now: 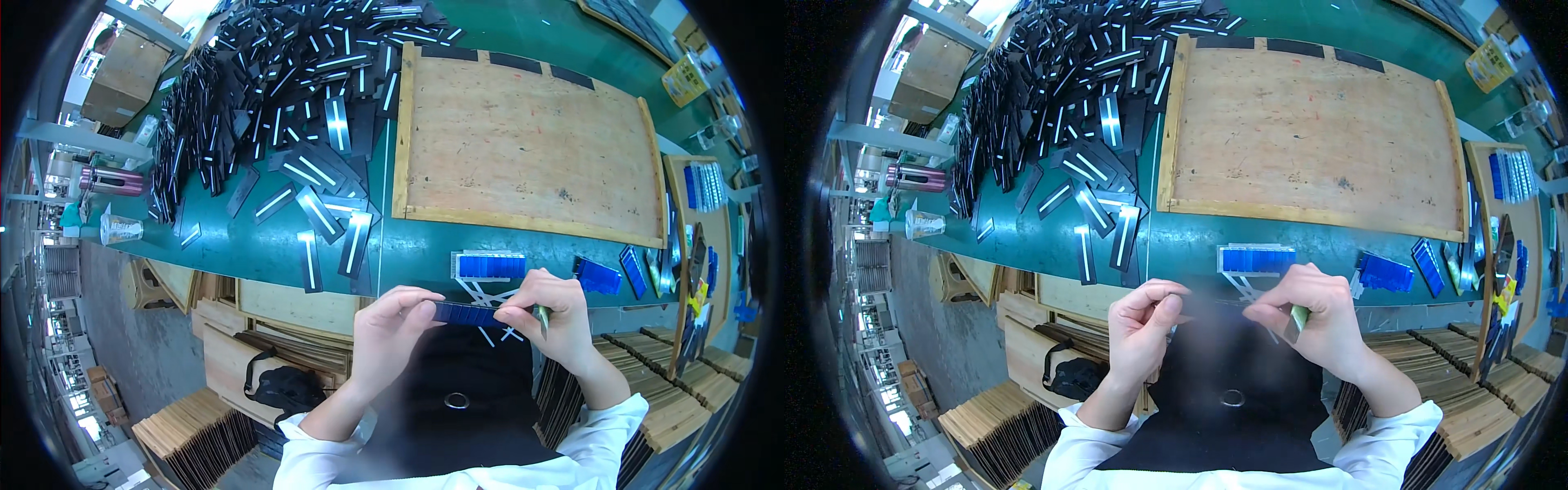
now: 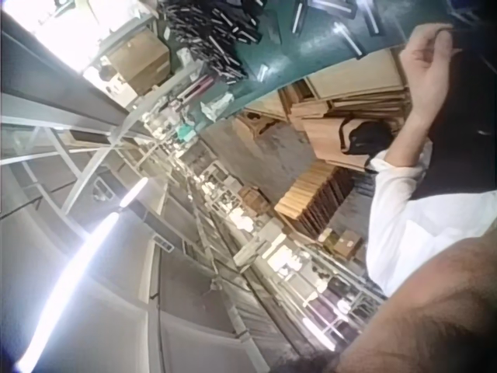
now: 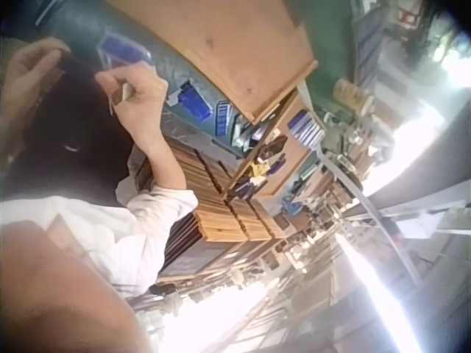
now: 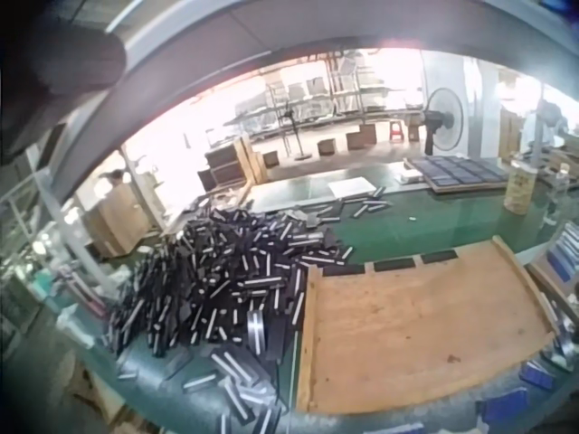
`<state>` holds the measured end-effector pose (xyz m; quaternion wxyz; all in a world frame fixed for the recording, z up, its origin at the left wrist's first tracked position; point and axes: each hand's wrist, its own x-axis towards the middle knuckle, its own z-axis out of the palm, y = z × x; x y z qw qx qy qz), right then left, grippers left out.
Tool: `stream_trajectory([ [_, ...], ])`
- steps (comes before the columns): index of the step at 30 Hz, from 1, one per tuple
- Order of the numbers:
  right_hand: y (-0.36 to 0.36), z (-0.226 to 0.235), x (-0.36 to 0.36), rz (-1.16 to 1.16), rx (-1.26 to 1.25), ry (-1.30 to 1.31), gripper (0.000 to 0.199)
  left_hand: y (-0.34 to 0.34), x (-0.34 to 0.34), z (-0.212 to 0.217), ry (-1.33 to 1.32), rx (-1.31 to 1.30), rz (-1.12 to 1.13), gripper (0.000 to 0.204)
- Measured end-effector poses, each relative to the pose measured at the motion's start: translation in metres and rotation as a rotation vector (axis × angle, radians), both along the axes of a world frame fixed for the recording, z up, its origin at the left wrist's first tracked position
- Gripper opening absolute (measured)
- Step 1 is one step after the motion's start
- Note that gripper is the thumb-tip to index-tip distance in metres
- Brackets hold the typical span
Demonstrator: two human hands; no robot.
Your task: The person places a wooden board onto the workbench. They then pick up rectangular strips, peel the backing tape from them using a small utility blade, and attach the strips along the top edge of the board.
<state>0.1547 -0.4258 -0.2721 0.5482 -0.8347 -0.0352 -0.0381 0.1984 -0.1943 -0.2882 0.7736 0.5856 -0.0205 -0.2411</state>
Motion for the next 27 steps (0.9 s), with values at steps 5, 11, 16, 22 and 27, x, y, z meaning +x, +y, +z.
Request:
stream_trajectory([
  [5,0.002,0.004,0.002,-0.010,0.009,-0.022,0.011,-0.005,0.002,0.002,0.139,-0.173,-0.053,0.016],
  [11,0.004,0.008,0.003,-0.011,0.032,-0.043,0.011,-0.017,0.003,0.005,-0.005,0.058,-0.200,0.015],
  [16,0.001,0.007,0.004,-0.023,0.081,-0.004,0.010,-0.022,0.009,0.015,0.043,0.041,-0.257,0.033],
  [22,-0.009,0.014,0.013,-0.003,0.126,0.198,0.011,-0.020,0.027,0.027,-1.122,0.567,-0.190,0.057],
  [27,-0.011,0.020,0.027,0.049,0.265,0.465,0.012,-0.026,0.036,0.036,-1.229,0.659,-0.202,0.049],
])
